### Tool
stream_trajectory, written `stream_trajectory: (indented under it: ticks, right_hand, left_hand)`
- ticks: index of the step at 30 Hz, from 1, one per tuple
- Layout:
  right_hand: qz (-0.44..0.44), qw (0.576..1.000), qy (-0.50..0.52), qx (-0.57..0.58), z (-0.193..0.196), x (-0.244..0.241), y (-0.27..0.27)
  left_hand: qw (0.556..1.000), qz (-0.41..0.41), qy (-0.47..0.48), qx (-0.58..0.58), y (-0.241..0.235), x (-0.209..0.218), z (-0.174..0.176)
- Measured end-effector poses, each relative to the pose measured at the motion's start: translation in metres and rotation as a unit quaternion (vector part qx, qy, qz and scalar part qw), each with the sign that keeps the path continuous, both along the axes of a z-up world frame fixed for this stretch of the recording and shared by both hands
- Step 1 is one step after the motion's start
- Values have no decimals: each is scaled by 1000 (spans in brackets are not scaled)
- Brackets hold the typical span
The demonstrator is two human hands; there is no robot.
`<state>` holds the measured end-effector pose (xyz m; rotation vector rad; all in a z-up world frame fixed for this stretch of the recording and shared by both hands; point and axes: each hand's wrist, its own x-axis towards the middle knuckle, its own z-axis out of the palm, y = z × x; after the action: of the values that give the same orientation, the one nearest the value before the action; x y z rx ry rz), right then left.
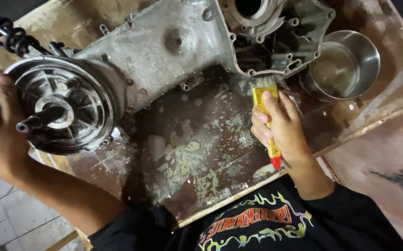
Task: Cleaning a motorcycle engine casing using a brush and liquid solvent on a workbench.
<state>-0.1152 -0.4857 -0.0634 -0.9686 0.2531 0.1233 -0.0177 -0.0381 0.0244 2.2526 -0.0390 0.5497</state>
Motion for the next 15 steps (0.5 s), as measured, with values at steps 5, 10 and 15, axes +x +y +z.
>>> stream_trajectory:
  ticks: [5,10,15]
  right_hand:
    - [-10,998,56,-29,-12,-9,12]
    - [-9,1000,16,16,-30,0,6]
    - [-24,998,-26,-47,9,-11,10]
  left_hand:
    - [980,-109,-98,131,-33,-27,38]
    - [960,-90,-130,232,-63,-54,67]
    - [952,-142,-93,255,-167,-46,53]
